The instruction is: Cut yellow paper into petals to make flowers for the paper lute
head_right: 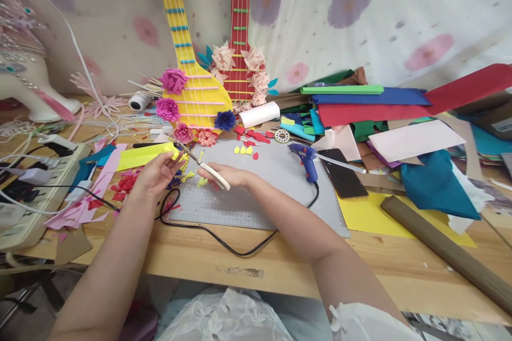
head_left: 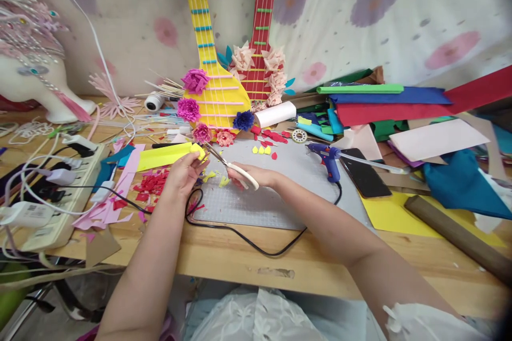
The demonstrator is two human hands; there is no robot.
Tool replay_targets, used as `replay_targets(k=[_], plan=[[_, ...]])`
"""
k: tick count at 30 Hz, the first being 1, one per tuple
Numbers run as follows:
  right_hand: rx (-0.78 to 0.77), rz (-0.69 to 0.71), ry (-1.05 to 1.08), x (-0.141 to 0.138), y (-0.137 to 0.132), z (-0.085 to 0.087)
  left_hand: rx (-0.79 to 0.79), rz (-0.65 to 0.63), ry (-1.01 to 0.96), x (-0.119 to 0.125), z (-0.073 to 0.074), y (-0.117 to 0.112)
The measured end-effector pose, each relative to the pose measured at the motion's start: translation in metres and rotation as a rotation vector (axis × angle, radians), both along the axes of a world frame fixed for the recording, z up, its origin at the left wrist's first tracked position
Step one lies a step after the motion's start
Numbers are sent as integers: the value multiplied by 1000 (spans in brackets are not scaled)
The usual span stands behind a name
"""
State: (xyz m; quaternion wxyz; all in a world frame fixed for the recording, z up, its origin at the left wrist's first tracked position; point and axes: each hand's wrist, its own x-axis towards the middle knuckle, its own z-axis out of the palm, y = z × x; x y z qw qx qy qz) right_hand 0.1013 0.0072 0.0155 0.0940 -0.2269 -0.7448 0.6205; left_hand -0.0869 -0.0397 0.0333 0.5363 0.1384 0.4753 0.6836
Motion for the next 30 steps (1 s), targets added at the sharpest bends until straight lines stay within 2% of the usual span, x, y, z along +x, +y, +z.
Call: replay_targets(k=[3, 7, 12, 21, 30], plan=[[96, 47, -23, 1, 1, 4, -12, -38, 25, 1, 0, 2], [120, 16, -57, 1, 0, 8, -4, -87, 67, 12, -1, 7], [92, -34, -72, 6, -3, 8, -11, -163, 99, 25, -3, 10], [3, -133, -12, 17, -3, -2, -49, -170, 89, 40, -3, 14], [-128, -216, 14, 19, -3, -5, -62, -187, 88, 40, -1, 17]])
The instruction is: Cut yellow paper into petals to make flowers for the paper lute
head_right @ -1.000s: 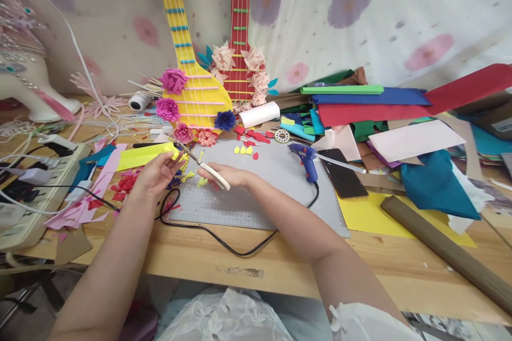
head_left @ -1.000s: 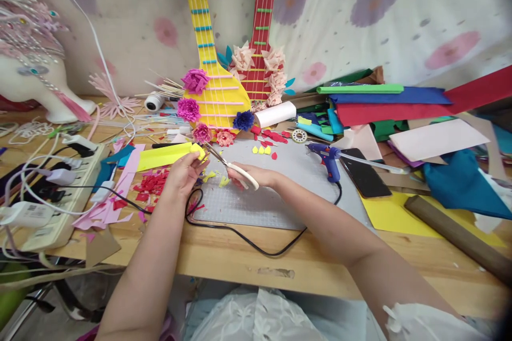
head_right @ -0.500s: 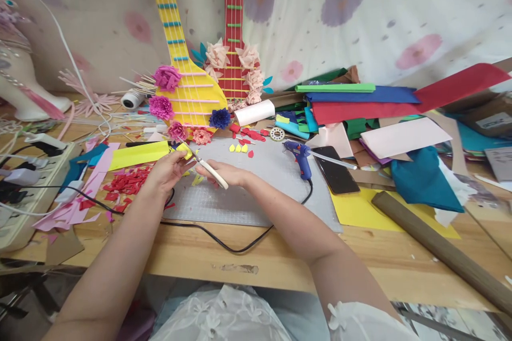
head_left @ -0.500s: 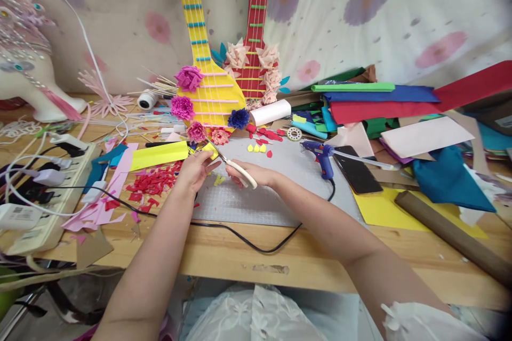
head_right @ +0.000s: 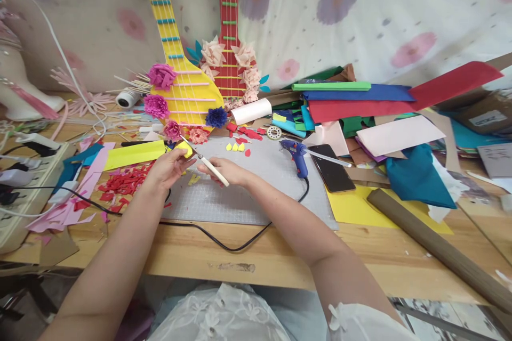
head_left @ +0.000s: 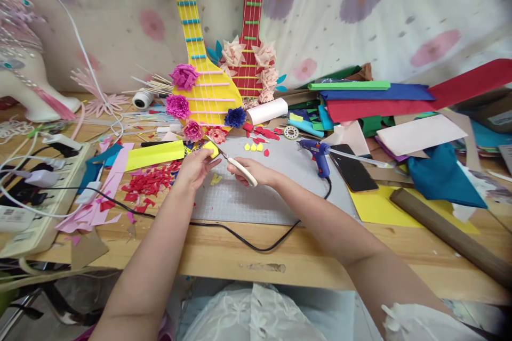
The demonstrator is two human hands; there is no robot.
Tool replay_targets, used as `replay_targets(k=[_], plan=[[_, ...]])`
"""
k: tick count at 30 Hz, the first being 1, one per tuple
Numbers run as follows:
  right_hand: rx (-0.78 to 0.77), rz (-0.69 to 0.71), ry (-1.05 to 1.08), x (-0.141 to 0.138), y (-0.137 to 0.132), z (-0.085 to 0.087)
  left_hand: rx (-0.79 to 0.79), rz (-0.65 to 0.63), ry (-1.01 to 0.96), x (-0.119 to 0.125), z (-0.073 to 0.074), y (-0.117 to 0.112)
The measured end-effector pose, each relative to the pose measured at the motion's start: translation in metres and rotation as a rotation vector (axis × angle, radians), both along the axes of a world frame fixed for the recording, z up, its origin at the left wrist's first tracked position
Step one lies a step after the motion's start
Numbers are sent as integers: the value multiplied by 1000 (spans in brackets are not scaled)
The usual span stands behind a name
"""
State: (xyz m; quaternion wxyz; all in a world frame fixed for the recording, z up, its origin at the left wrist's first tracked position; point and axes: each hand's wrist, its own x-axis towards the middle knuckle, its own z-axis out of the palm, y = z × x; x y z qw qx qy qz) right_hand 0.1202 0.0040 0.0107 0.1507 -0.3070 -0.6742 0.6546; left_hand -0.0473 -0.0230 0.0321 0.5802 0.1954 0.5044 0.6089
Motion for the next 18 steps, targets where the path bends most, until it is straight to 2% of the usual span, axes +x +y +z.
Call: replay_targets(k=[4, 10, 18], plan=[[-27, 37, 9, -1, 0, 0, -11, 0, -7, -8, 0, -2], [59, 183, 6, -5, -2, 6, -20, 29, -5, -16, -1, -7], [171, 95, -62, -13, -3, 3, -18, 123, -55, -7, -6, -5]])
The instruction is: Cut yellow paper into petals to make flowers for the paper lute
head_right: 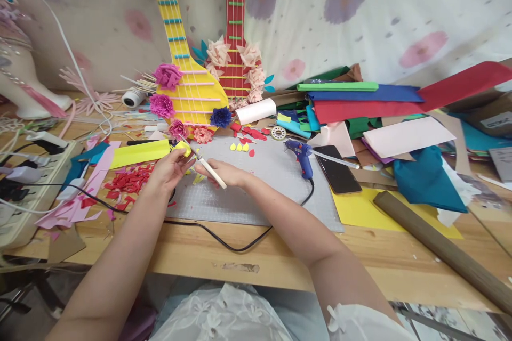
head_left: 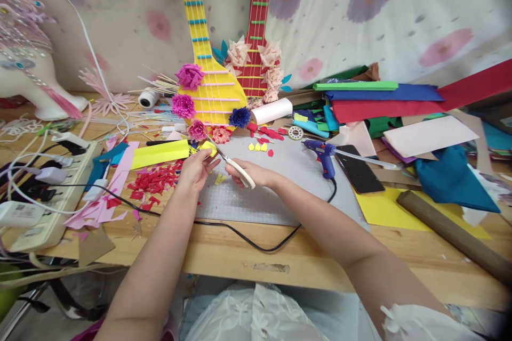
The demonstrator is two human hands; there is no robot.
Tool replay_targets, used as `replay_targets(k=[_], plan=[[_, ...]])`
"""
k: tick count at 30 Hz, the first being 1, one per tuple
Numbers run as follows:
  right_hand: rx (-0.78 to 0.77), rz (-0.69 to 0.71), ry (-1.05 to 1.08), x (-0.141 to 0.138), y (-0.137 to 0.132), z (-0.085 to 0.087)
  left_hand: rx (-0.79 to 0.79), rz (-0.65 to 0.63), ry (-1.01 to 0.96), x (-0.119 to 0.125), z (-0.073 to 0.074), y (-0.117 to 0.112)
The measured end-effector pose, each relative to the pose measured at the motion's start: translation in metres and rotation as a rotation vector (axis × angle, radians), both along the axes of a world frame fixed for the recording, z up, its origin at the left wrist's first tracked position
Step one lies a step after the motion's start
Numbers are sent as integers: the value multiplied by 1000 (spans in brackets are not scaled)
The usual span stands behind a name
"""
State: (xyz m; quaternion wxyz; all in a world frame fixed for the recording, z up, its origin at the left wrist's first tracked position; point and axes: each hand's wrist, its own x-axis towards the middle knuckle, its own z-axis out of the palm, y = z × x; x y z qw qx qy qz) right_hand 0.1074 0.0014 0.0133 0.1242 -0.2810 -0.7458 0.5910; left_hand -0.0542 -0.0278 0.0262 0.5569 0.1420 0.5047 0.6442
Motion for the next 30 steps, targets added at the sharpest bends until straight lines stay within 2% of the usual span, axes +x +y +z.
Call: replay_targets(k=[6, 16, 20, 25, 30], plan=[[70, -87, -75, 2, -4, 4, 14, 49, -48, 6, -1, 0], [128, -132, -96, 2, -2, 3, 28, 54, -74, 10, -6, 1], [55, -139, -95, 3, 0, -1, 23, 48, -62, 9, -5, 1], [-68, -60, -56, 11, 2, 2, -2, -5, -15, 2, -5, -2], [-27, 82, -67, 20, 4, 18, 21, -56, 36, -5, -3, -3]])
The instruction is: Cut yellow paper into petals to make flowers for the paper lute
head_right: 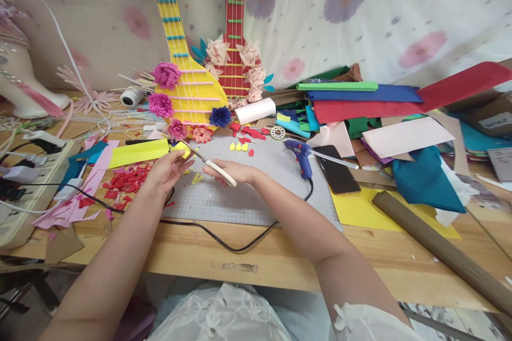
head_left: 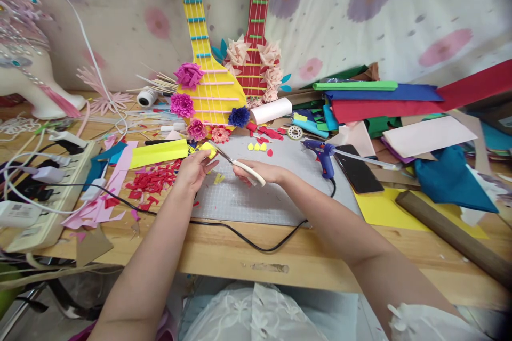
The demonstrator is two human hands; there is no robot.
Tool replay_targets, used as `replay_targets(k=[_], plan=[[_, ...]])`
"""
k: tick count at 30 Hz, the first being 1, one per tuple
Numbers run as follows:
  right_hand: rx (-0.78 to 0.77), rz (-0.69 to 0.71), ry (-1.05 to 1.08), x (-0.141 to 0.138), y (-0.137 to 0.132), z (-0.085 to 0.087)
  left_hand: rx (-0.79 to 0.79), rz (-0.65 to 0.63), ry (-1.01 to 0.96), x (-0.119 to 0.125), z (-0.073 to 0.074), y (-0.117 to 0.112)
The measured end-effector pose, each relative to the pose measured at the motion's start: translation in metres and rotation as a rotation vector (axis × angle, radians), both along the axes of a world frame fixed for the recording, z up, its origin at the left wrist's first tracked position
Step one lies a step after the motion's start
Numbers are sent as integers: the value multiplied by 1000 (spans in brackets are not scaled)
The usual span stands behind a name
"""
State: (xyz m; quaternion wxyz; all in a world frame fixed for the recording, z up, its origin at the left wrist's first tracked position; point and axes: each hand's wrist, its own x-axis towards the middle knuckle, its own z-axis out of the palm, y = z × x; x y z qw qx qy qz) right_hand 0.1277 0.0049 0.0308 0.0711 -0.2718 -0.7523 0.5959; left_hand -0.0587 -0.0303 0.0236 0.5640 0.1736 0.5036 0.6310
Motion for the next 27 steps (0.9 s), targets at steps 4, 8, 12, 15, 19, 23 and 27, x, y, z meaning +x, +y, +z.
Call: replay_targets(k=[4, 8, 12, 15, 19, 23, 27], plan=[[17, -6, -13, -1, -2, 2, 3, 10, 3, 2, 2, 1], [2, -131, 11, -9, -3, -10, -6, 27, 0, 5, 1, 1], [-60, -435, 118, -25, 2, -15, -24, 8, 15, 4, -2, -2], [-95, -545, 208, -41, 6, -9, -53, -43, 36, 0, -2, -6], [-84, -585, 256, -58, 11, -8, -95, -87, 68, -8, 1, -10], [-29, -606, 224, -63, 18, -19, -120, -86, 92, -17, 1, -13], [135, -594, -40, -59, 25, -27, -124, -62, 93, -21, 0, -12]])
